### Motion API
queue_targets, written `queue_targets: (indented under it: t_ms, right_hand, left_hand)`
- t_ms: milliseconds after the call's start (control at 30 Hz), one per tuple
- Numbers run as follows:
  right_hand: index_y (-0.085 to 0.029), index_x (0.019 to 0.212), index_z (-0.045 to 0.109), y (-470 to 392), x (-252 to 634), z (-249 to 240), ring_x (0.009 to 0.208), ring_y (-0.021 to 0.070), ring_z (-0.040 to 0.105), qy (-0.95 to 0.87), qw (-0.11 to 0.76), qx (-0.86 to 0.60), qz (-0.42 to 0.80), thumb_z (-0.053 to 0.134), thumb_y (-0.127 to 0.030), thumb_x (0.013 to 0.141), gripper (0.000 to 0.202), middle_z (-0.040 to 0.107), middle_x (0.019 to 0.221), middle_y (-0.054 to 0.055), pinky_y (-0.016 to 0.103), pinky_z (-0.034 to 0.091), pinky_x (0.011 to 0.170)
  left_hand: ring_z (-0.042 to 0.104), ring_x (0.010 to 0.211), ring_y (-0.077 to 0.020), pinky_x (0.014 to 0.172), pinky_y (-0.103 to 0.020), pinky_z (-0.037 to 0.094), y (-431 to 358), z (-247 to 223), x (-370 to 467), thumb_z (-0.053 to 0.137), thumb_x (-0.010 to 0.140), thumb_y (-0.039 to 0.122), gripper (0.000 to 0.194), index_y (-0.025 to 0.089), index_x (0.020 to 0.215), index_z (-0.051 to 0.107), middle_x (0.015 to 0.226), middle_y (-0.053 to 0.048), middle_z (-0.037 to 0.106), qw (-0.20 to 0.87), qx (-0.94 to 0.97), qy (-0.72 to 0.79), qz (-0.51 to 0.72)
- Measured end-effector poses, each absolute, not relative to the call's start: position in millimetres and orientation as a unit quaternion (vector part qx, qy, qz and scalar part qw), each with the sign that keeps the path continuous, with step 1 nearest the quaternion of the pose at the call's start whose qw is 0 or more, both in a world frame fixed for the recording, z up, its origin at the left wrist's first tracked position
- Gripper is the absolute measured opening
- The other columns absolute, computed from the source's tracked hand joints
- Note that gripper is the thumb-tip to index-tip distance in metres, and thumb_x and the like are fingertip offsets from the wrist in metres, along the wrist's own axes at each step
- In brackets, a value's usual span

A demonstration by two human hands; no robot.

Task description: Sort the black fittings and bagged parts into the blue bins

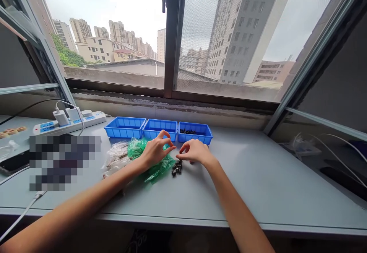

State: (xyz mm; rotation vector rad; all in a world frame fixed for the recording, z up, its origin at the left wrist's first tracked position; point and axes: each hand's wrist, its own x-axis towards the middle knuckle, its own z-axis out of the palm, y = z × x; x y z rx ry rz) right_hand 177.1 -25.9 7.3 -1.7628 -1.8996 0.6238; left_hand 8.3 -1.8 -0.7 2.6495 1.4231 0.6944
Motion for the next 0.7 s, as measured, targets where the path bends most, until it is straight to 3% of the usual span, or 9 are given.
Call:
queue_targets:
  t_ms: [233, 467, 700]
  right_hand:
    - [-0.028, 0.078, 0.071, -30, 170, 12, 0.055, 0.0132, 0.063, -0.696, 0.182, -0.668, 0.189, 0.061, -0.031, 0.064, 0.017, 0.072, 0.077, -0.007, 0.028, 0.040, 0.063]
    - [-0.028, 0.081, 0.070, -25, 169, 8, 0.084, 0.0213, 0.064, -0.676, 0.265, -0.682, 0.091, 0.061, -0.030, 0.068, 0.017, 0.072, 0.086, -0.003, 0.029, 0.041, 0.066]
    - [-0.023, 0.080, 0.069, -17, 169, -1, 0.046, 0.0107, 0.056, -0.661, 0.385, -0.626, 0.151, 0.055, -0.036, 0.076, 0.019, 0.071, 0.086, 0.000, 0.028, 0.044, 0.055]
  left_hand:
    - [0.056, 0.059, -0.0075, 0.057, -0.023, 0.043, -3, -1, 9, 0.048, 0.088, 0.036, 0.023, 0.023, 0.085, 0.068, 0.108, 0.000, 0.054, 0.030, 0.858, 0.459, 0.228]
    - [0.059, 0.063, -0.0092, 0.056, -0.023, 0.043, -3, -1, 9, 0.049, 0.087, 0.037, 0.023, 0.024, 0.086, 0.068, 0.111, 0.000, 0.052, 0.019, 0.867, 0.451, 0.211]
    - [0.058, 0.062, -0.0077, 0.057, -0.022, 0.044, -2, -2, 8, 0.055, 0.084, 0.037, 0.018, 0.023, 0.082, 0.066, 0.111, 0.001, 0.051, 0.022, 0.867, 0.446, 0.223]
